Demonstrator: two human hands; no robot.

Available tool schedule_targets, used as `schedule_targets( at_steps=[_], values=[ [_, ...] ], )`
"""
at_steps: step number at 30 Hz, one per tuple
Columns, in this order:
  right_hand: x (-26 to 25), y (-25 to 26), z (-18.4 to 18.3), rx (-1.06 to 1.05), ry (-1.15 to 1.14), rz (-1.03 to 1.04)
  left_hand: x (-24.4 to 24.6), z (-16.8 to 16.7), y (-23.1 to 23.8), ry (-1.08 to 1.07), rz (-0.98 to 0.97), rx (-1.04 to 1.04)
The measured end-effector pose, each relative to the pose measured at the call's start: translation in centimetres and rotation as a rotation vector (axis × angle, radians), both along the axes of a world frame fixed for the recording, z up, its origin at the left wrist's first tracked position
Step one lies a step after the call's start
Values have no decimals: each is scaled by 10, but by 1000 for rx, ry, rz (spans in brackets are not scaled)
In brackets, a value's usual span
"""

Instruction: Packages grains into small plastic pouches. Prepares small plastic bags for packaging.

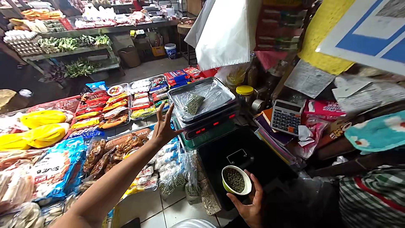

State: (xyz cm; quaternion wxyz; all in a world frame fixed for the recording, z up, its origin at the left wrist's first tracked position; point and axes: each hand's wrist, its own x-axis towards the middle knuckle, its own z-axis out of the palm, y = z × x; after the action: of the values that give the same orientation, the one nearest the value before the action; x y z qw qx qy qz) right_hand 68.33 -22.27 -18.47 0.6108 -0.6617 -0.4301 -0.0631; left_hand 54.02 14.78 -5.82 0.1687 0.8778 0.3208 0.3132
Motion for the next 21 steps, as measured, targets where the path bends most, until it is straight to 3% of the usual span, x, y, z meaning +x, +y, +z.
schedule_targets(
  at_steps=[5, 8, 10, 13, 17, 21],
  values=[
    [2, 0, 2, 19, 7, 27, 15, 13, 7, 72, -166, -73],
    [3, -4, 8, 55, 63, 135, 34, 38, 27, 22, -229, 85],
    [5, -8, 19, 72, 120, 185, 48, 74, 37, -70, -229, 182],
    [14, -11, 53, 134, 95, 101, 56, 139, 36, -208, -273, 335],
    [19, -5, 127, 239, -111, 43, 33, 207, 2, -307, -418, 527],
    [-13, 37, 178, 163, -85, 285, -10, 238, -53, -382, -499, 450]
  ],
)
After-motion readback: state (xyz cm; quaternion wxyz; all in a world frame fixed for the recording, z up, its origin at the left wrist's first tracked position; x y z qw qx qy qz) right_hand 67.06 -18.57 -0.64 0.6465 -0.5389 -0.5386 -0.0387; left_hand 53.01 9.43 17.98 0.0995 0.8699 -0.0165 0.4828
